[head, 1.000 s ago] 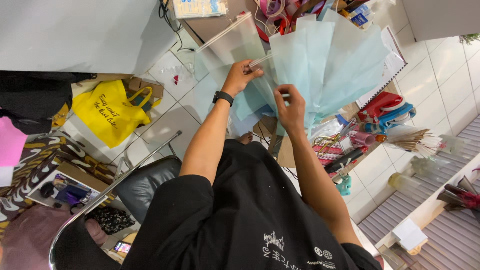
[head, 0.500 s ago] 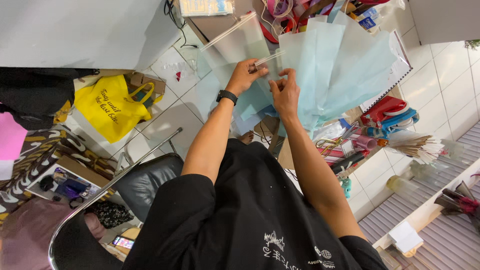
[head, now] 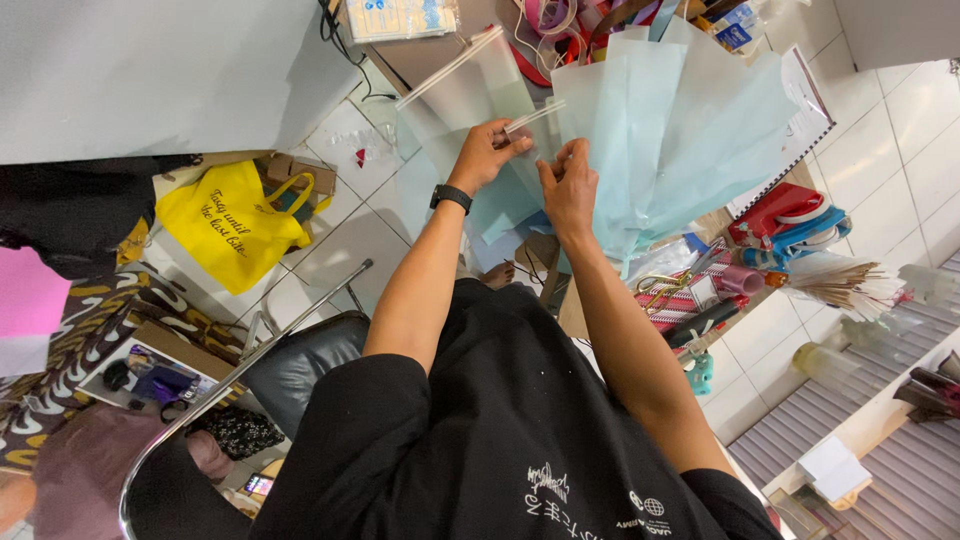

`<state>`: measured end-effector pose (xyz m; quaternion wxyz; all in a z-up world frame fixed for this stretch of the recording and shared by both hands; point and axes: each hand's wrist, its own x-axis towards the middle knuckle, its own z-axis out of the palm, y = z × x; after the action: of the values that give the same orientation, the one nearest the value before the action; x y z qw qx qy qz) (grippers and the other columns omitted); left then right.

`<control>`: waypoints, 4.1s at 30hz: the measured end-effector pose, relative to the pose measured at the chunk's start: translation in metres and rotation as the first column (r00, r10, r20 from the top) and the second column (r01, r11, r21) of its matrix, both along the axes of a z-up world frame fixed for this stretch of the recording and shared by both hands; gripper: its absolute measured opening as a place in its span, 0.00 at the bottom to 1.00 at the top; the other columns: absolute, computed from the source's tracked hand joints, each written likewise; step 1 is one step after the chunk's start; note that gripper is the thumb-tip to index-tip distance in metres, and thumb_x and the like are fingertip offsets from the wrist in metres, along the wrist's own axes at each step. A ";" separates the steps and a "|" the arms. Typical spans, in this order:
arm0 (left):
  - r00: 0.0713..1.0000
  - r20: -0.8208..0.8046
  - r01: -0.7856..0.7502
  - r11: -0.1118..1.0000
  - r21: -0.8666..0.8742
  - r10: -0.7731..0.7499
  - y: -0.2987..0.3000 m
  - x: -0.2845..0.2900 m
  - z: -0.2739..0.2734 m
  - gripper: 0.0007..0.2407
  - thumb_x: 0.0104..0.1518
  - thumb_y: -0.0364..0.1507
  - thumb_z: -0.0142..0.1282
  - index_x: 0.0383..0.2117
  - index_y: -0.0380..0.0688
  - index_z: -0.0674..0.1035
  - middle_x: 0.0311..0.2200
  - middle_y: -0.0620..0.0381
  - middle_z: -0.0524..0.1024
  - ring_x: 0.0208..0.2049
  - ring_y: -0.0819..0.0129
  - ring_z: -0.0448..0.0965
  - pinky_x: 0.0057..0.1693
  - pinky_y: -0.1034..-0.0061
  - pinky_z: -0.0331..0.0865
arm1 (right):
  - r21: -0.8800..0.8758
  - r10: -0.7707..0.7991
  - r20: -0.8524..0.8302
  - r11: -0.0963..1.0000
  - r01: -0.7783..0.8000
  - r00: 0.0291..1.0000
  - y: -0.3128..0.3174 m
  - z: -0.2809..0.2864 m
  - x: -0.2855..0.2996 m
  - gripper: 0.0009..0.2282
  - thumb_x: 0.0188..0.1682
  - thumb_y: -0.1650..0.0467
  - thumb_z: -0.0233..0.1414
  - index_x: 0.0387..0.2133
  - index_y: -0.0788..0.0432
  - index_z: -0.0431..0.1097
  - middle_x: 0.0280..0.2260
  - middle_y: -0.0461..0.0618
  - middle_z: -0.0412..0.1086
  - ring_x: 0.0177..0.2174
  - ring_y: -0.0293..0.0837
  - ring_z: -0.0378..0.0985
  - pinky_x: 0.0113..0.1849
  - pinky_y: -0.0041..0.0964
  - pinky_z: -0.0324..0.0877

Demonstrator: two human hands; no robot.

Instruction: The person wraps a bouquet of banknotes with light blue tissue paper. They fold the paper, cut it with scissors, and secure it around the bouquet using a stapler.

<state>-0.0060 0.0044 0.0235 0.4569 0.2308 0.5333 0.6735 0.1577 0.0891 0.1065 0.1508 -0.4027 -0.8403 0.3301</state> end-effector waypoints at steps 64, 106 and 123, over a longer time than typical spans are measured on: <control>0.837 -0.185 0.405 0.811 -0.421 -0.514 -0.018 0.280 0.257 0.46 0.47 0.52 0.72 0.65 0.23 0.71 0.64 0.19 0.67 0.67 0.22 0.66 0.70 0.31 0.60 | -0.578 -0.393 -0.616 0.815 -0.052 0.683 -0.052 0.005 0.343 0.26 0.43 0.82 0.63 0.49 0.55 0.57 0.50 0.44 0.64 0.56 0.43 0.67 0.55 0.46 0.67; 0.413 -0.822 -0.183 0.848 -0.498 -0.393 -0.102 0.236 0.098 0.45 0.45 0.39 0.72 0.68 0.21 0.63 0.66 0.23 0.64 0.70 0.29 0.59 0.73 0.37 0.47 | -0.705 -0.719 -0.232 0.588 0.397 0.655 -0.028 0.034 0.433 0.07 0.56 0.68 0.63 0.32 0.60 0.81 0.14 0.49 0.63 0.13 0.37 0.69 0.17 0.29 0.64; 0.025 -0.997 0.009 0.997 0.078 0.078 -0.115 0.184 0.081 0.08 0.62 0.15 0.52 0.43 0.17 0.79 0.41 0.28 0.78 0.51 0.30 0.75 0.73 0.42 0.62 | -0.396 -0.405 -0.315 0.878 0.269 0.858 0.128 0.134 0.398 0.07 0.51 0.71 0.72 0.35 0.57 0.80 0.26 0.48 0.72 0.25 0.38 0.76 0.29 0.28 0.68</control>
<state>0.1779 -0.1105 0.1040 -0.0687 0.6363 0.6848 0.3485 0.5562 0.2172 0.2403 0.2990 -0.4917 -0.6389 0.5105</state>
